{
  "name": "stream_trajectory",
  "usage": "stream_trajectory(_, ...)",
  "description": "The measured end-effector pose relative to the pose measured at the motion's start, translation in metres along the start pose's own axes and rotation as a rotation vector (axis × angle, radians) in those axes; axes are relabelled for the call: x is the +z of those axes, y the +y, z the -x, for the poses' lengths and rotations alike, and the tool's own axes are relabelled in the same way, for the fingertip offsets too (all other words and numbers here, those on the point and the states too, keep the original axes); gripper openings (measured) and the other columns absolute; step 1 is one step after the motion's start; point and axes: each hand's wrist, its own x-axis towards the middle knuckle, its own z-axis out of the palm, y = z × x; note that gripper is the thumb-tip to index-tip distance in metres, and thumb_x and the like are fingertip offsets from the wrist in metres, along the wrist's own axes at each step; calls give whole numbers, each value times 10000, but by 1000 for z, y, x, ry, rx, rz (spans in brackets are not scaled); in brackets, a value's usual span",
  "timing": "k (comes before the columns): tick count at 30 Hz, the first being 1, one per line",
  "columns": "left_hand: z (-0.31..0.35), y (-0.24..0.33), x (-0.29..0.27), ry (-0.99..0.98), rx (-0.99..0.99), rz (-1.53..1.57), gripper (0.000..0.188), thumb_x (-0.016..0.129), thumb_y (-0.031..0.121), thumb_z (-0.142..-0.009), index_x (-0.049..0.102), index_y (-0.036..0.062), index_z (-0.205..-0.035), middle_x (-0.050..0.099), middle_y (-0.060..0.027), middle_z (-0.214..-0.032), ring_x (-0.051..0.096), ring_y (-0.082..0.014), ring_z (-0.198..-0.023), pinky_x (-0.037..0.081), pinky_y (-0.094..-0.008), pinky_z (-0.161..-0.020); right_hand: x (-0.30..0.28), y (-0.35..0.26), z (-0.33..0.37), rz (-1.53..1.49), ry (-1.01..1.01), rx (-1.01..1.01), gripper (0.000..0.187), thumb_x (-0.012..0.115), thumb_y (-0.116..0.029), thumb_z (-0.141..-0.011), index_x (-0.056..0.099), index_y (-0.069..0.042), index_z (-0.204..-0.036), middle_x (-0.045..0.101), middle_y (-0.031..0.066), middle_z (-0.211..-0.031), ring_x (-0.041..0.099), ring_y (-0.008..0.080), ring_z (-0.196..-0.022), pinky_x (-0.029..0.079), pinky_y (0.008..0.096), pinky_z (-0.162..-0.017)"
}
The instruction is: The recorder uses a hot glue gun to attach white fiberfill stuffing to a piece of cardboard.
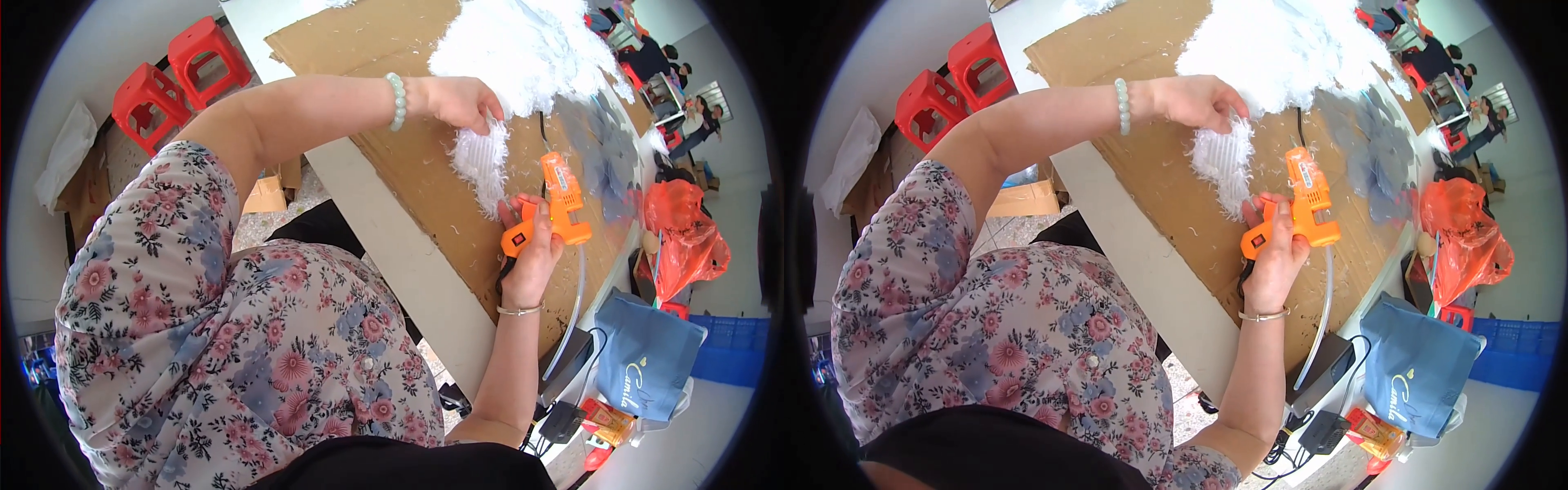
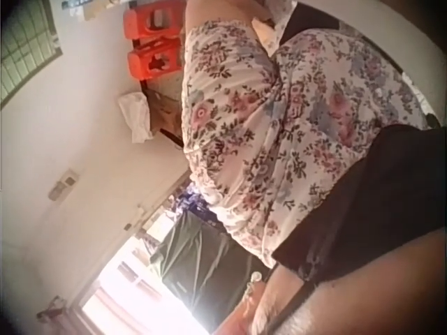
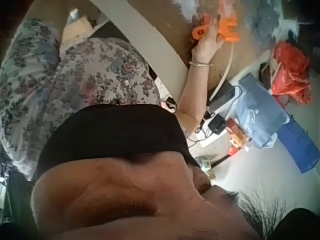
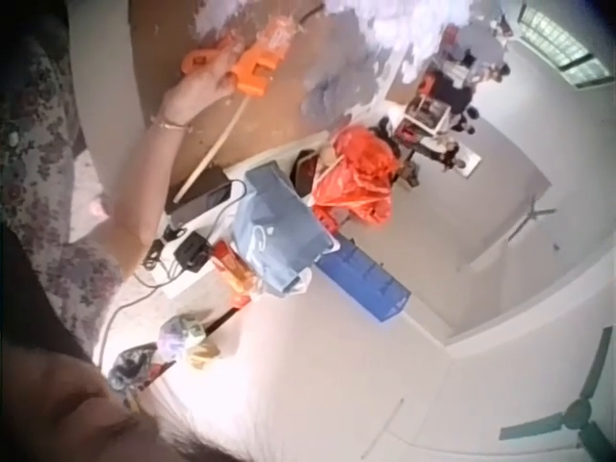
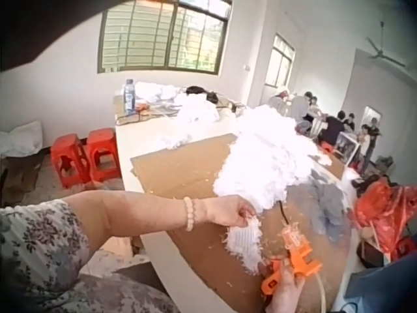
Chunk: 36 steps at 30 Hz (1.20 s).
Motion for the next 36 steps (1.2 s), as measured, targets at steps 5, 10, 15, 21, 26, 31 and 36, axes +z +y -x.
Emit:
stream_trajectory(5,35,3,-19,163,128,-137,286,633,115,-779,652,39,-1053,670,-91,-863,607,-142,-789,493,-290,-736,21,-9,33,-27,81,-156,318,497,-273,-942,537,14,-1071,578,117,-1009,586,211,-916,505,434,-894)
stream_trajectory(10,67,11,-100,580,24,2,284,635,139,-796,658,44,-1062,679,-73,-905,620,-130,-817,500,-267,-761,27,-31,58,-42,181,-203,302,480,-276,-949,539,-6,-1072,585,104,-1033,580,194,-907,507,373,-824)
stream_trajectory(15,86,-24,-215,1103,-111,599,301,550,132,-771,631,85,-1057,600,-52,-738,546,-160,-630,433,-387,-478,26,-29,56,-30,241,-113,296,471,-285,-951,531,-26,-1079,588,82,-1007,579,171,-862,487,307,-747)
stream_trajectory(21,80,-112,-310,1420,-330,621,170,593,71,-764,679,46,-909,652,-74,-796,611,-161,-678,486,-347,-513,45,-32,54,4,246,-60,278,477,-277,-948,520,-41,-1089,593,72,-988,582,159,-815,490,293,-728)
stream_trajectory(26,78,-102,-293,1519,-334,605,228,585,86,-809,669,23,-1010,660,-100,-944,650,-190,-801,558,-314,-651,65,-27,41,42,184,-57,278,484,-270,-945,518,-35,-1090,601,76,-973,585,152,-769,503,280,-693)
stream_trajectory(31,71,-128,-303,1176,-546,-268,290,599,283,-816,689,57,-974,682,-98,-863,653,-212,-812,516,-339,-747,62,-24,25,65,165,-65,277,489,-265,-944,522,-29,-1085,606,78,-960,585,151,-754,508,279,-678)
stream_trajectory(36,81,-117,-299,966,-415,-652,325,565,349,-839,695,64,-927,687,-120,-856,633,-288,-827,487,-366,-790,59,-21,17,58,158,-76,270,495,-257,-940,531,-23,-1069,609,79,-946,585,149,-744,507,273,-667)
